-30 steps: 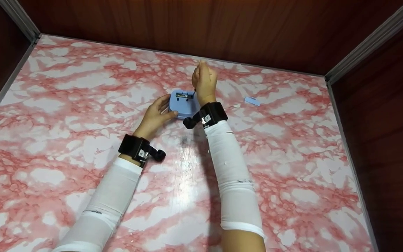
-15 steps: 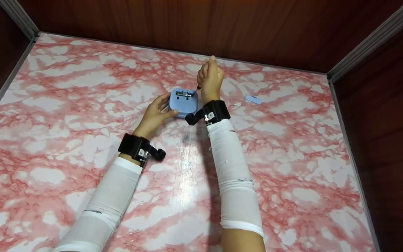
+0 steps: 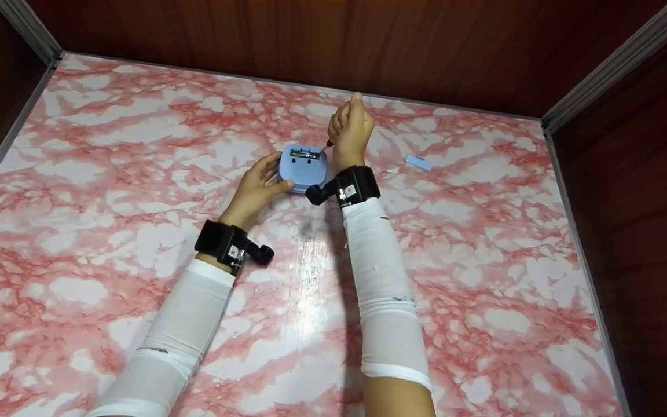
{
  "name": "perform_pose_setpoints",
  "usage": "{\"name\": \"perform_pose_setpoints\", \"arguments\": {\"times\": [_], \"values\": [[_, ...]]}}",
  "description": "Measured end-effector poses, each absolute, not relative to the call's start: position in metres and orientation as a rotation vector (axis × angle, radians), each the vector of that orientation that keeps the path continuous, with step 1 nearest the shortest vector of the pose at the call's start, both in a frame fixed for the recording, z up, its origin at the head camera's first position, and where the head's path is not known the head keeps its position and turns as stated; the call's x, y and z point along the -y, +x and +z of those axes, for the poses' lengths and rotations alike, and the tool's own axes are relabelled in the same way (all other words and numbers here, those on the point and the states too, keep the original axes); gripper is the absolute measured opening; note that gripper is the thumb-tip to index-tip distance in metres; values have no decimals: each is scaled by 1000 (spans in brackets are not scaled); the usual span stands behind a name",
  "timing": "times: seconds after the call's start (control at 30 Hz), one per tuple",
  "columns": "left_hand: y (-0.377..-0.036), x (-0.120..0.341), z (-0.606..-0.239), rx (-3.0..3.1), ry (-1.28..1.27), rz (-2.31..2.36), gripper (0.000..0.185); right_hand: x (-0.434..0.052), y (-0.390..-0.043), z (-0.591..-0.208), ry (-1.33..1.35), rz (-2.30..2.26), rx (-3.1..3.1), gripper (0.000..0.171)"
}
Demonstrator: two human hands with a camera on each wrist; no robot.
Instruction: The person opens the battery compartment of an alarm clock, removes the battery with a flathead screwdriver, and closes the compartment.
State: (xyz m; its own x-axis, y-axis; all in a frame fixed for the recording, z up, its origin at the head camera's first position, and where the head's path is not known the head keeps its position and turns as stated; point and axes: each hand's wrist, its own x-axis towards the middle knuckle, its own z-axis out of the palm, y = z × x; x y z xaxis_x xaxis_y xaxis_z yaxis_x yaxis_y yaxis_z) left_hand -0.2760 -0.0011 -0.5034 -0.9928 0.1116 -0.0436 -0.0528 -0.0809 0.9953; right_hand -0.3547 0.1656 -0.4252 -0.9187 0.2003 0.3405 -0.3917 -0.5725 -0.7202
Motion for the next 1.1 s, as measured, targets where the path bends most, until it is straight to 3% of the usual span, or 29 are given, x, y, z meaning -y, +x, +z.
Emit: {"name": "perform_pose_setpoints", "arguments": {"times": [0.63, 1.1], "values": [[-275, 2, -503, -2070, 54, 2194, 75, -175, -353, -429, 218, 2531, 1110, 58], [-276, 0, -502, -2031, 13, 2222, 77, -198, -350, -451, -242, 2656, 537, 59]]}}
